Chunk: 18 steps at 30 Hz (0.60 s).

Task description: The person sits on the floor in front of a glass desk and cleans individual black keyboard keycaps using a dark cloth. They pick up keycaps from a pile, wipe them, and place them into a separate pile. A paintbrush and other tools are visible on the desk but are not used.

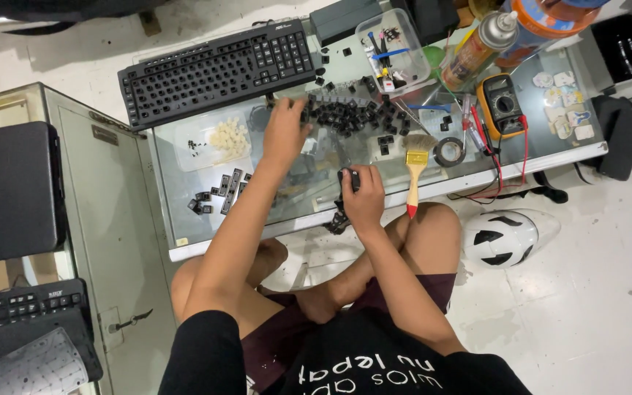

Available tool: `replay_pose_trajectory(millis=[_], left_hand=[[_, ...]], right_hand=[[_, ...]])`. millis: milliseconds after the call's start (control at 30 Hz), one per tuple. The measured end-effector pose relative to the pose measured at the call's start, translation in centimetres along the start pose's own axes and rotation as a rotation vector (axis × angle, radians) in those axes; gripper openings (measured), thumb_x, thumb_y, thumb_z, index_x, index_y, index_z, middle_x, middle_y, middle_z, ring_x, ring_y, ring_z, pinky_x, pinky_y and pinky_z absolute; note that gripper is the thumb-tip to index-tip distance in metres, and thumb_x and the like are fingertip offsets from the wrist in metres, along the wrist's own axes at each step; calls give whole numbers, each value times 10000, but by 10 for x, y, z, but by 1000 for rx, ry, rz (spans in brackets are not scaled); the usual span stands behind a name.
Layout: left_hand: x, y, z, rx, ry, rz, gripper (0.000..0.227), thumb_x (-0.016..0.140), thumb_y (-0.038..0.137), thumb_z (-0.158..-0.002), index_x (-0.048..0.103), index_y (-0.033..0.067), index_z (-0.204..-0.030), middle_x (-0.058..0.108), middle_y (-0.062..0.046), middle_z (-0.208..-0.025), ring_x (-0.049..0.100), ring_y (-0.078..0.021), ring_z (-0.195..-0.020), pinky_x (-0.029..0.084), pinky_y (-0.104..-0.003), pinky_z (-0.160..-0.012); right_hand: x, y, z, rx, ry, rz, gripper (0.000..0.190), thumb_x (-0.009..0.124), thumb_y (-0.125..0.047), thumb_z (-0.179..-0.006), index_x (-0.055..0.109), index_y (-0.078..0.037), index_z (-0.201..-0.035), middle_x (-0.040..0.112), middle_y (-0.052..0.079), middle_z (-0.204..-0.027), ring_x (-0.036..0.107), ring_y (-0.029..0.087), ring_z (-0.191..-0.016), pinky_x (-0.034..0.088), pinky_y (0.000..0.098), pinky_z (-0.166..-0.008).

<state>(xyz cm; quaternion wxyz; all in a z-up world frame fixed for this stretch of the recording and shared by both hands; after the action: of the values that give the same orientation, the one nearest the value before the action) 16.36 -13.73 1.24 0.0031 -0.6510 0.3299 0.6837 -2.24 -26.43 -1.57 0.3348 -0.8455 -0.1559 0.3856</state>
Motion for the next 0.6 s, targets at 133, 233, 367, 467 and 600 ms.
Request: replay_pose_trajectory(millis=[133,233,367,467,600], left_hand=[[22,-17,-7,-7,8,-44,290,723,55,-944,671,32,-1229,623,-169,-1113,686,-352,-1101,651,-418,-867],[14,-31,11,-80,78,235,303,762,56,-882,706,49,-1179,656,-159,-1030,722,-357,-1003,659,-437,-799],[19,-31,61,-340,-45,1490,371,729,45,-911,643,-33,-1264,638,-127,-1085,708,-223,-987,634,-304,-885],[13,-20,91,-295,-89,1747,348,721,44,-932,640,-46,-1258,694,-155,-1113,761,-251,-992,643,-307,-907],[15,-6,114,-255,-130,1715,324,734,45,-933,670,-36,-1239,723,-154,-1094,747,-242,-1002,618,-355,-950]], right_hand=[[0,5,2,0,33,12,109,697,-177,-1013,671,-76,-978,594,65,-845,668,273,-774,550,342,-666],[1,5,3,-4,18,-8,132,652,-188,-1050,671,-66,-1005,592,63,-858,668,258,-773,553,338,-665],[-2,4,5,-9,35,-84,121,629,-155,-1069,673,-49,-1031,606,80,-887,677,282,-817,551,348,-697],[-9,7,0,27,66,-272,125,602,-149,-1083,632,-28,-1090,611,127,-948,669,312,-906,538,399,-778],[-34,-35,-11,-8,95,-546,114,555,-173,-1092,532,-62,-1087,558,95,-967,618,256,-903,497,392,-877]])
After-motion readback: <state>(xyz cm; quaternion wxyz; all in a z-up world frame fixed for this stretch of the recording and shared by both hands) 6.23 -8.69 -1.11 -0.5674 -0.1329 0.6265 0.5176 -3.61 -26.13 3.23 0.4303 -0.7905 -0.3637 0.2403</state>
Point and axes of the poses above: each hand's wrist, its own z-axis away from the middle knuckle, its own x-axis out of the palm, y = z × x, the point moved 8 cm from there along -z, towards the middle knuckle
